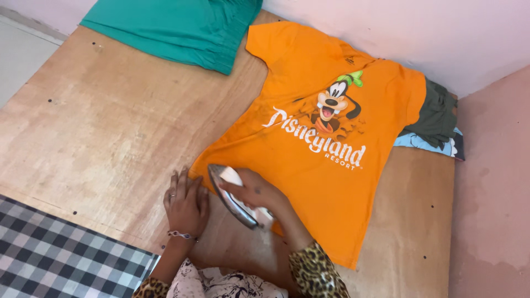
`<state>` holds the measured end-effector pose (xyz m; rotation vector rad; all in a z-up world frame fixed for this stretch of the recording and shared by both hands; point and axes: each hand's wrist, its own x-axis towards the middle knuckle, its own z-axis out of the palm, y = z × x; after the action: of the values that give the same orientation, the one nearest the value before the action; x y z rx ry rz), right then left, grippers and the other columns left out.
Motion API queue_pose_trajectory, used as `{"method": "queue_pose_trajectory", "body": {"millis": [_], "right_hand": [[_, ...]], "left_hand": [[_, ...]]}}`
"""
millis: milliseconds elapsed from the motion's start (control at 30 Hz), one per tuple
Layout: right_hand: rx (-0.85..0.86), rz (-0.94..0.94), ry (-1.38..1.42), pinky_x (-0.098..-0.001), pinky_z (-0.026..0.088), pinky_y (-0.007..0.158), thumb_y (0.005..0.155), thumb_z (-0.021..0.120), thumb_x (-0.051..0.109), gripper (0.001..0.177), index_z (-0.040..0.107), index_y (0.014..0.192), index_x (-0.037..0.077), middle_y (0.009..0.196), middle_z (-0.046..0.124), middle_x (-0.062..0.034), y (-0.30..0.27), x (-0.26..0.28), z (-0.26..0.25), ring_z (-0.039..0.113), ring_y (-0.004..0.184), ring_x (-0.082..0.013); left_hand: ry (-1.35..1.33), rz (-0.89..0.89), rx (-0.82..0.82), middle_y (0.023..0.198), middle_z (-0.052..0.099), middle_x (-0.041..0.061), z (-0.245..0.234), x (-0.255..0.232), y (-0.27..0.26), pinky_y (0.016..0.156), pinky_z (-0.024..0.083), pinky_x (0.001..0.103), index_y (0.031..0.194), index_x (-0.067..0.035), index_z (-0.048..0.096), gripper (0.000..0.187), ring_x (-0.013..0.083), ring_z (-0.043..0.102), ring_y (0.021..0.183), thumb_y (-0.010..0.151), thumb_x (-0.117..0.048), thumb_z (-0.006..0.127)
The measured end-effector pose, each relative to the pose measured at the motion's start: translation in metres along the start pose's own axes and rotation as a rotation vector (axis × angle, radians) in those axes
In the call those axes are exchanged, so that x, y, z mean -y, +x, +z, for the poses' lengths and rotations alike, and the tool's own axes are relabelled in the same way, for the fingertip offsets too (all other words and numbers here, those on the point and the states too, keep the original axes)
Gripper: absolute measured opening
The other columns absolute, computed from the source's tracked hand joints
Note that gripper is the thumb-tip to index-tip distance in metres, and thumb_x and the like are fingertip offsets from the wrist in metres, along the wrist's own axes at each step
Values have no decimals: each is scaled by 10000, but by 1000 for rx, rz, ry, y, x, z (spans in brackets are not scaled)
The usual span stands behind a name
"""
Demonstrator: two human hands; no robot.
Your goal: The person irons a green t-shirt and then an orange Disneyland t-shirt on a wooden table. They smooth the fabric, use the iron on both sides, and fold the orange shirt after ironing.
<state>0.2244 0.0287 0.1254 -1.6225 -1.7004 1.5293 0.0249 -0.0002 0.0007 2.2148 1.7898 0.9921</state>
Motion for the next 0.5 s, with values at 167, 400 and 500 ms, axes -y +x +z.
{"method": "queue_pose_trajectory", "body": {"millis": [167,400,500], "right_hand": [[-55,96,76,-279,423,389,947,640,389,571,508,1420,98,638,557,-19,-52,-41,2,490,432,-96],[-569,221,327,-293,420,405,1032,594,340,402,575,1126,-50,627,549,-66,-96,-99,-11,497,437,-130],[-721,210,459,-300,415,448,1022,526,347,356,560,1184,32,651,574,-67,-93,-108,-12,515,502,-142]], "left_hand": [[212,-14,91,1549,443,220,-9,-13,8,1156,247,570,1125,-102,654,323,395,350,1490,850,-273,645],[-249,200,287,1404,551,210,1,-77,3,1084,361,538,1248,-101,639,418,405,483,1342,868,-271,674],[-632,237,506,1363,596,230,14,-126,-3,1061,436,483,1470,-68,529,570,415,558,1256,960,-296,639]]}}
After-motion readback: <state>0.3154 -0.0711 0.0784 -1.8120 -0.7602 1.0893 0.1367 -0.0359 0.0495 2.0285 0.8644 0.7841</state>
